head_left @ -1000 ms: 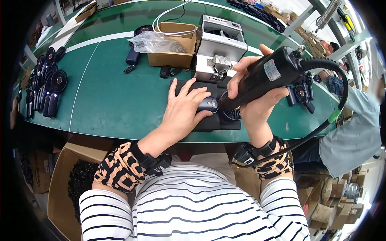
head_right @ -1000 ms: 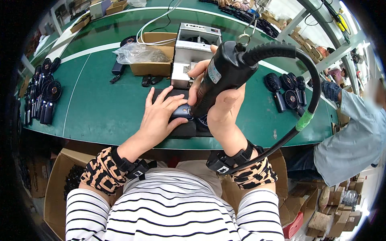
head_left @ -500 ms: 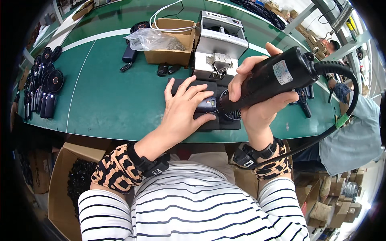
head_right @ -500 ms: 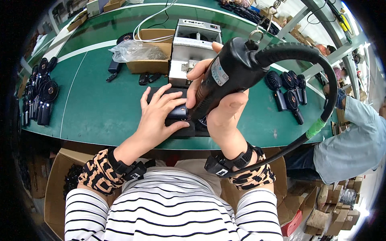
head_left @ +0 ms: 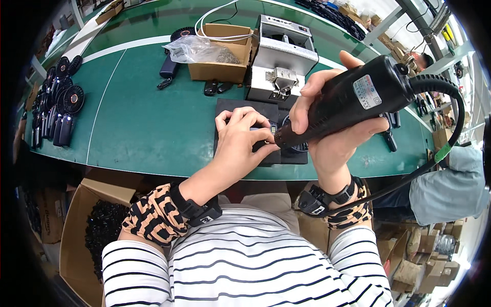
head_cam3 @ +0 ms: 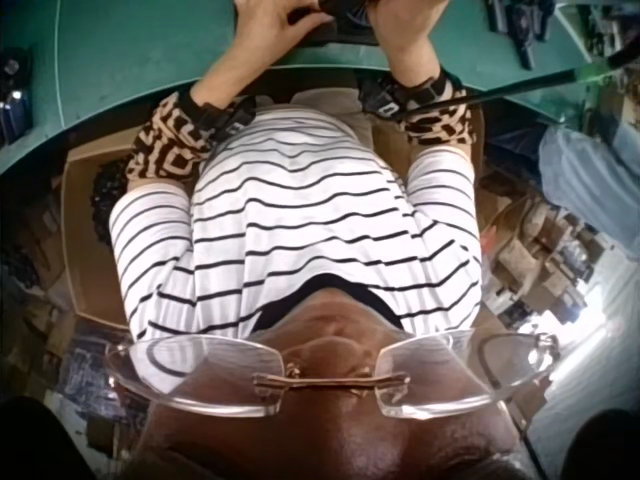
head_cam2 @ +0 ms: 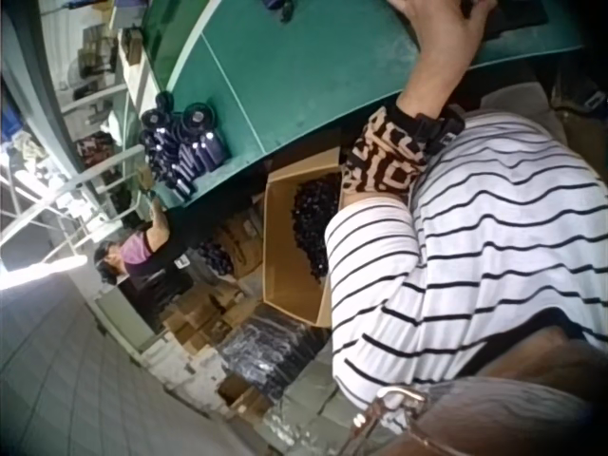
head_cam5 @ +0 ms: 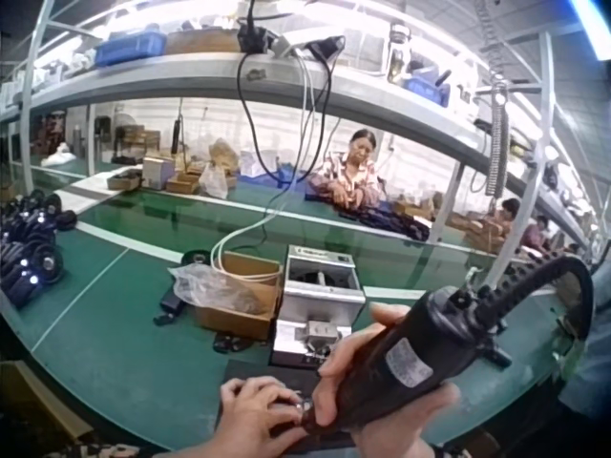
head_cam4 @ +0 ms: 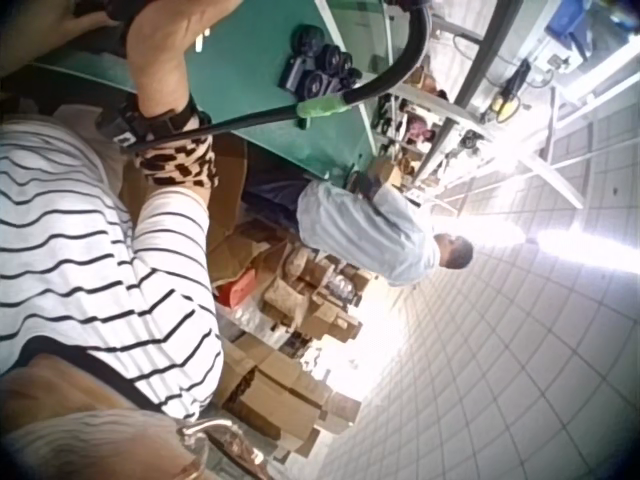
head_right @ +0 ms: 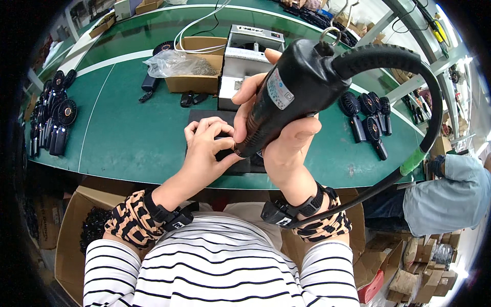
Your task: The person repeatedly picks up small black portable fans from a table and uses a handheld black device to test them. The person holds the fan steady with one hand while applying the testing device to the fan's surface with the other. After testing, the fan is placed back on the table. The process is repeated for multiple units in a factory setting.
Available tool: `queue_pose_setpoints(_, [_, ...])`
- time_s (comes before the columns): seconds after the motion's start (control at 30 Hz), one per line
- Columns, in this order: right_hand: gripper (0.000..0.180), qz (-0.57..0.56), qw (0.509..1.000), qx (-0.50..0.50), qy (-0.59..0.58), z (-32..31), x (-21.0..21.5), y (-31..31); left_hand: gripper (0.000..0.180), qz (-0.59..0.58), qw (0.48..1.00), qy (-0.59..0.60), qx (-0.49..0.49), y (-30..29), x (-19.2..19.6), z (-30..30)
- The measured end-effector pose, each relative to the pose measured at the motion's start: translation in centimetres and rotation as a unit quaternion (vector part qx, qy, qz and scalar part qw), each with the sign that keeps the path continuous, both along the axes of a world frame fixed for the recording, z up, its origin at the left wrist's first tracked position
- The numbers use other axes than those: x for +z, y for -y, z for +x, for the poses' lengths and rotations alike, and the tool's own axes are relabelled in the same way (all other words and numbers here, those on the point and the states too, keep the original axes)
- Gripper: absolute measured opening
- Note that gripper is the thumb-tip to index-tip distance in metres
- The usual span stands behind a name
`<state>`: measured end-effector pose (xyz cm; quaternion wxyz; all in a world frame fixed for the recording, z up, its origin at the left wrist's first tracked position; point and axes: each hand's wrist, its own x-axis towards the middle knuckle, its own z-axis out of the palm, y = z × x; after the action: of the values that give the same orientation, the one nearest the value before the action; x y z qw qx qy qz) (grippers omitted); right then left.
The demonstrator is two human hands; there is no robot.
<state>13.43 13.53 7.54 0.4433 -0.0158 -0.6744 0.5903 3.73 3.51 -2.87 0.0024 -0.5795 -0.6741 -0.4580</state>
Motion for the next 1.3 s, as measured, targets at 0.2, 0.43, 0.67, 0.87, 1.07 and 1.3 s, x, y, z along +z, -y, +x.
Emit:
queue_pose_setpoints(0.2, [0.107, 0.007, 1.0, 0.011, 0.007, 0.1, 0.0, 0.0, 0.016, 0.008, 1.0, -0.016, -0.003, 0.4, 0.0, 0.2])
queue_pose_setpoints(0.43, [0.107, -0.003, 1.0, 0.028, 0.01, 0.3, -0.1, 0.1, 0.016, 0.003, 0.997, -0.07, -0.01, 0.7, 1.2, 0.3])
queue_pose_setpoints(0.67, [0.106, -0.001, 1.0, 0.004, -0.013, 0.4, -0.4, -0.4, 0.036, 0.02, 0.995, -0.09, 0.03, 0.1, 0.9, -0.1])
queue_pose_setpoints(0.87, [0.107, 0.012, 0.999, -0.03, -0.02, 0.1, -0.7, -1.2, 0.049, -0.053, 0.991, -0.126, 0.012, -0.3, -1.3, -1.5])
queue_pose_setpoints(1.07, [0.108, 0.017, 0.999, -0.044, -0.01, -0.2, -1.8, -1.4, 0.048, -0.044, 0.992, -0.118, 0.012, -0.2, -1.1, -1.4])
queue_pose_setpoints(1.3, [0.106, -0.038, 0.999, -0.014, -0.027, 0.1, -3.1, -1.9, 0.048, -0.045, 0.991, -0.122, 0.007, -0.2, -1.1, -1.3])
